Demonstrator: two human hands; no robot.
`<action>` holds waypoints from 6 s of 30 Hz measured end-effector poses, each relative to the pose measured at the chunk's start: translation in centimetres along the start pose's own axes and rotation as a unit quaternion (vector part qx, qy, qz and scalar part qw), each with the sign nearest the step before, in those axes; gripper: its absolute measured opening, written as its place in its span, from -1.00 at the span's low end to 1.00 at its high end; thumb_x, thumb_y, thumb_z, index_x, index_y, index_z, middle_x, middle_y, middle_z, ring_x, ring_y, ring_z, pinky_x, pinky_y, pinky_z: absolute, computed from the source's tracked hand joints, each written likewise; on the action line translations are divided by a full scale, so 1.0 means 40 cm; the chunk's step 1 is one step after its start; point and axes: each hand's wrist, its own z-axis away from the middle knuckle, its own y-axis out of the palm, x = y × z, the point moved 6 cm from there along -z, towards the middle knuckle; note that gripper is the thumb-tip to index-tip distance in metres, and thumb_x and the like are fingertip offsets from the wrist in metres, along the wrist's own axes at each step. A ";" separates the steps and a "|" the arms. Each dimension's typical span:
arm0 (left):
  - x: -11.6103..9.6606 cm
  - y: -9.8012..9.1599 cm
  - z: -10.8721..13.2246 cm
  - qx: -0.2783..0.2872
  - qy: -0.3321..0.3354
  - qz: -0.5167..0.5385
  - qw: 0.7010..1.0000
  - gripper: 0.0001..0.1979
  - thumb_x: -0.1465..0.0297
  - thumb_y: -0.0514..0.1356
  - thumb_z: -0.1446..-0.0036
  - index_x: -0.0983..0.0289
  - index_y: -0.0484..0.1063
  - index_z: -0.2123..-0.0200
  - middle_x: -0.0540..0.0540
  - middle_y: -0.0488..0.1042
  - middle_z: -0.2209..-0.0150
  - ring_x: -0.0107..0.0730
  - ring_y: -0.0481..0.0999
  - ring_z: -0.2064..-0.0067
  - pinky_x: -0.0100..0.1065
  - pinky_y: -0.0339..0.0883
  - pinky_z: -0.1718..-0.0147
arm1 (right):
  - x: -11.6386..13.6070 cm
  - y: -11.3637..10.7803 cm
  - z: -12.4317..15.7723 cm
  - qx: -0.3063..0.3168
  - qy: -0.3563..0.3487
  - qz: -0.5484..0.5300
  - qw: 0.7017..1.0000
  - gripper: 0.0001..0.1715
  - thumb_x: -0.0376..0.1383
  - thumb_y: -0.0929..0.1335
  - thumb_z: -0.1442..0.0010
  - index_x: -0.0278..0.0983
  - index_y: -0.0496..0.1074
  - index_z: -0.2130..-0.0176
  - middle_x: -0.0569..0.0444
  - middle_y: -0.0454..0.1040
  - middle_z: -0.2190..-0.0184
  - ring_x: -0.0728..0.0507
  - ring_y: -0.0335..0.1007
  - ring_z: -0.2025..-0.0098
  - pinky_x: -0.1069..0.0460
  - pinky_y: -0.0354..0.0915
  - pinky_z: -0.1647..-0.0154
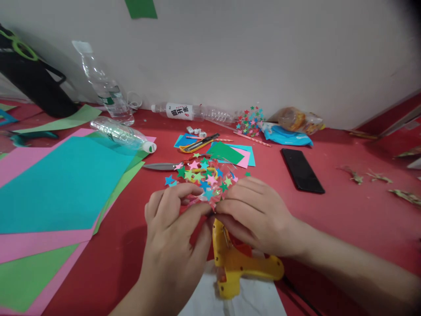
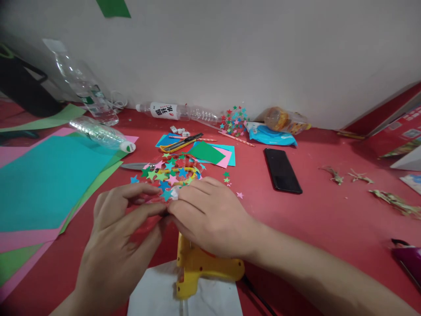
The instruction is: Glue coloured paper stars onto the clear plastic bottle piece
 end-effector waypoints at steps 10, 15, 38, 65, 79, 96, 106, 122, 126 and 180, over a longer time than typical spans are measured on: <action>0.000 -0.004 -0.002 0.004 -0.020 -0.011 1.000 -0.86 0.52 0.17 -0.09 0.18 0.46 0.30 0.19 0.36 0.00 0.00 0.35 0.05 0.12 0.23 0.11 | 0.005 -0.006 -0.004 -0.009 0.010 0.001 1.000 -0.78 -0.39 0.26 -0.32 -0.35 0.48 0.30 0.02 0.52 0.39 -0.08 0.35 0.34 0.00 0.25 0.30; 0.009 -0.001 -0.001 0.000 -0.024 -0.017 1.000 -0.83 0.53 0.16 -0.12 0.17 0.49 0.28 0.20 0.34 -0.06 0.06 0.34 -0.06 0.19 0.22 0.02 | 0.005 -0.009 -0.004 -0.010 0.013 -0.002 1.000 -0.79 -0.41 0.27 -0.30 -0.38 0.49 0.30 0.01 0.52 0.40 -0.07 0.33 0.36 0.01 0.23 0.34; 0.016 0.014 -0.004 -0.019 -0.040 0.011 0.999 -0.89 0.49 0.17 -0.12 0.18 0.46 0.36 0.22 0.32 -0.05 0.05 0.31 -0.03 0.20 0.20 0.04 | -0.002 -0.010 0.002 -0.016 0.007 0.009 1.000 -0.81 -0.41 0.30 -0.28 -0.41 0.51 0.29 -0.04 0.53 0.38 -0.12 0.40 0.30 -0.02 0.27 0.25; 0.013 0.022 -0.006 -0.017 0.012 0.012 1.000 -0.85 0.57 0.14 -0.18 0.19 0.38 0.31 0.15 0.39 -0.01 -0.12 0.32 -0.05 0.00 0.17 -0.01 | -0.001 -0.010 -0.003 -0.011 0.005 0.016 1.000 -0.77 -0.41 0.26 -0.30 -0.38 0.49 0.32 -0.01 0.50 0.40 -0.10 0.35 0.33 0.00 0.25 0.29; 0.025 0.036 -0.006 0.001 0.005 -0.008 1.000 -0.93 0.49 0.11 -0.22 0.20 0.35 0.26 0.28 0.24 -0.18 0.06 0.24 -0.19 0.20 0.08 -0.11 | -0.003 -0.008 0.001 -0.003 0.005 0.026 1.000 -0.75 -0.40 0.24 -0.31 -0.35 0.47 0.32 0.01 0.49 0.40 -0.09 0.33 0.33 0.00 0.24 0.27; 0.014 0.038 -0.006 0.002 0.028 0.022 0.999 -0.85 0.57 0.05 -0.21 0.19 0.24 0.26 0.23 0.29 -0.13 -0.04 0.25 -0.16 0.18 0.07 -0.16 | -0.003 0.000 0.001 0.012 0.003 0.041 0.999 -0.72 -0.38 0.22 -0.33 -0.35 0.48 0.32 0.00 0.49 0.41 -0.10 0.34 0.33 0.00 0.22 0.28; 0.016 0.041 -0.006 -0.002 0.026 0.019 0.999 -0.82 0.58 0.05 -0.20 0.16 0.23 0.26 0.21 0.29 -0.16 -0.04 0.21 -0.22 0.19 0.08 -0.17 | -0.002 0.002 0.001 0.019 0.005 0.045 0.999 -0.72 -0.37 0.22 -0.34 -0.34 0.47 0.32 0.01 0.49 0.40 -0.09 0.34 0.32 0.00 0.21 0.27; 0.026 0.050 -0.007 0.006 0.015 -0.010 1.000 -0.93 0.48 0.07 -0.25 0.18 0.27 0.24 0.28 0.23 -0.19 -0.01 0.23 -0.22 0.23 0.03 -0.19 | -0.004 -0.001 0.001 0.016 0.003 0.040 0.999 -0.73 -0.39 0.23 -0.32 -0.35 0.47 0.33 0.00 0.49 0.40 -0.10 0.33 0.33 0.00 0.22 0.28; 0.029 0.046 -0.008 -0.018 0.005 -0.006 1.000 -0.87 0.52 0.07 -0.23 0.16 0.24 0.30 0.25 0.27 -0.17 -0.04 0.27 -0.19 0.23 0.09 -0.16 | -0.006 0.001 0.004 0.020 0.004 0.037 0.999 -0.74 -0.38 0.22 -0.32 -0.33 0.47 0.30 0.00 0.50 0.38 -0.10 0.34 0.30 -0.01 0.22 0.25; 0.082 -0.009 -0.021 -0.082 -0.097 0.145 0.981 -0.88 0.37 0.09 -0.30 0.17 0.42 0.25 0.12 0.37 -0.07 -0.20 0.31 -0.18 -0.06 0.17 -0.15 | 0.028 0.008 0.020 -0.063 -0.068 0.154 0.984 -0.76 -0.40 0.42 -0.20 -0.32 0.48 0.09 0.06 0.53 0.20 -0.11 0.29 0.13 -0.11 0.23 -0.15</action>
